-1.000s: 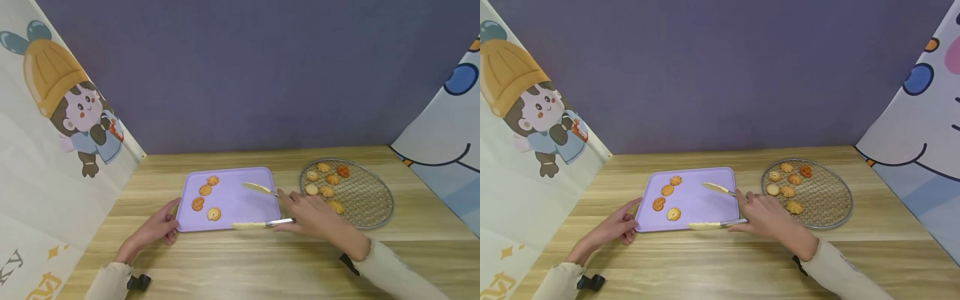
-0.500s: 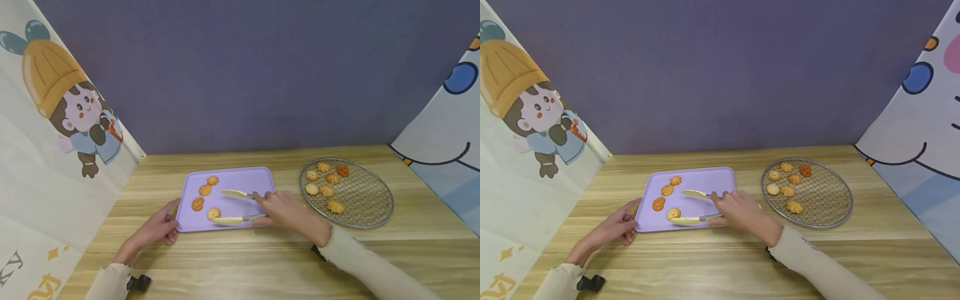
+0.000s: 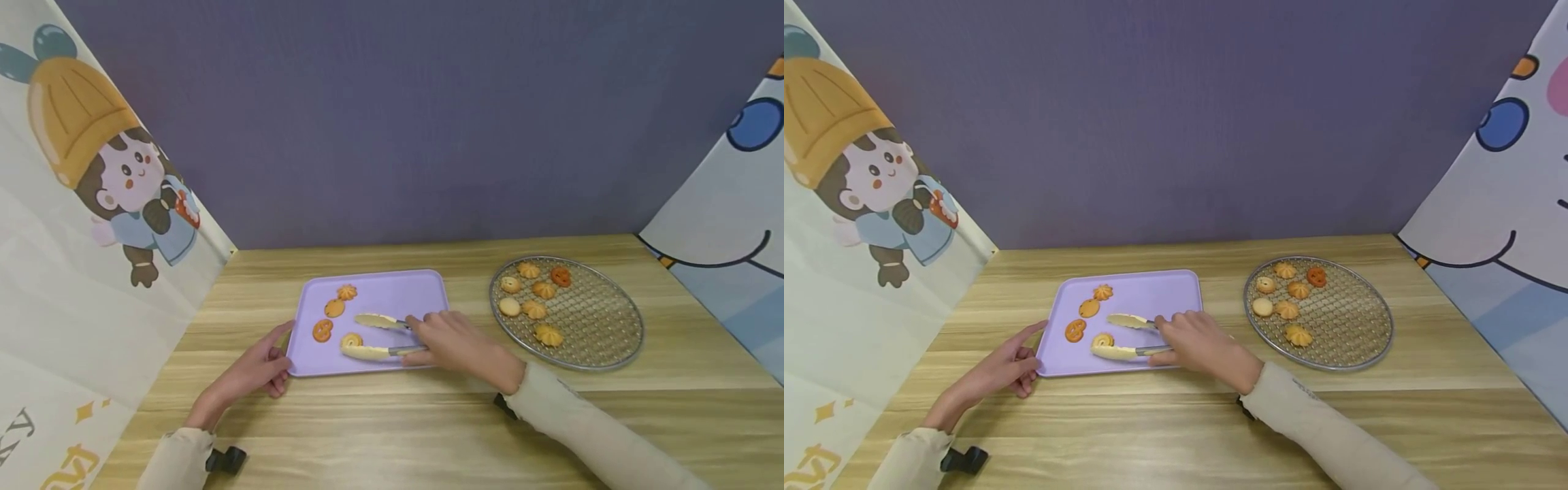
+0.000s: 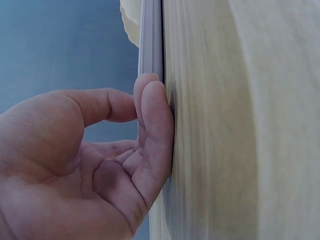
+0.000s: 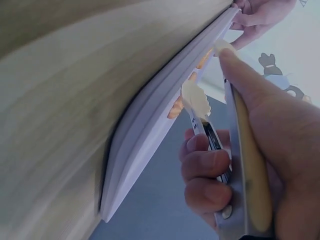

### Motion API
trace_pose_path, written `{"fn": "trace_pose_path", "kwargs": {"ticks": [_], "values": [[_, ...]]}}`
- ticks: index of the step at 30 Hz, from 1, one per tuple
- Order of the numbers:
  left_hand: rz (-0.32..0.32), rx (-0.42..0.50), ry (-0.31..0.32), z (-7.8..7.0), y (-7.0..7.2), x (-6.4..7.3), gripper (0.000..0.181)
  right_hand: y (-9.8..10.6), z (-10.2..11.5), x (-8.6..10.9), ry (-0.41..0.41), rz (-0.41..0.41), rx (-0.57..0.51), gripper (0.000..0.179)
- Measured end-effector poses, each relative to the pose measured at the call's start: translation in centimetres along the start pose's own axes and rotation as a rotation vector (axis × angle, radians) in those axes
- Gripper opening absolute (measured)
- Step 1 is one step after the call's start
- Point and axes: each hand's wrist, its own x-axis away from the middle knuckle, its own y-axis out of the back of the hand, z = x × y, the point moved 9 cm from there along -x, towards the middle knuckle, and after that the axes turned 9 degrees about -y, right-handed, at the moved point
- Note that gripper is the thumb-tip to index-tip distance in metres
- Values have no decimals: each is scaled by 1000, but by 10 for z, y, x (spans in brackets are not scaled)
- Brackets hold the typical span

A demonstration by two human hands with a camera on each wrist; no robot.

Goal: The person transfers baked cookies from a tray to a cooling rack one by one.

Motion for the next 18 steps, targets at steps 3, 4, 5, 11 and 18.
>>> {"fn": "trace_pose_path", "kwargs": {"ticks": [3,4,5,11,18], "values": [[1,3,-1,1,0,-1,77,-1,1,-1,7,5,-11,59],[2,4,-1,1,0,-2,77,-2,2,-1,8,7,-13,57],[2,5,-1,1,0,-2,77,-2,2,0,9,6,-12,55],[6,11,2,2,0,-4,77,-4,3,1,-8,1,-3,54],[9,19,0,2,-1,-2,78,-4,4,3,27,-2,8,58]]}}
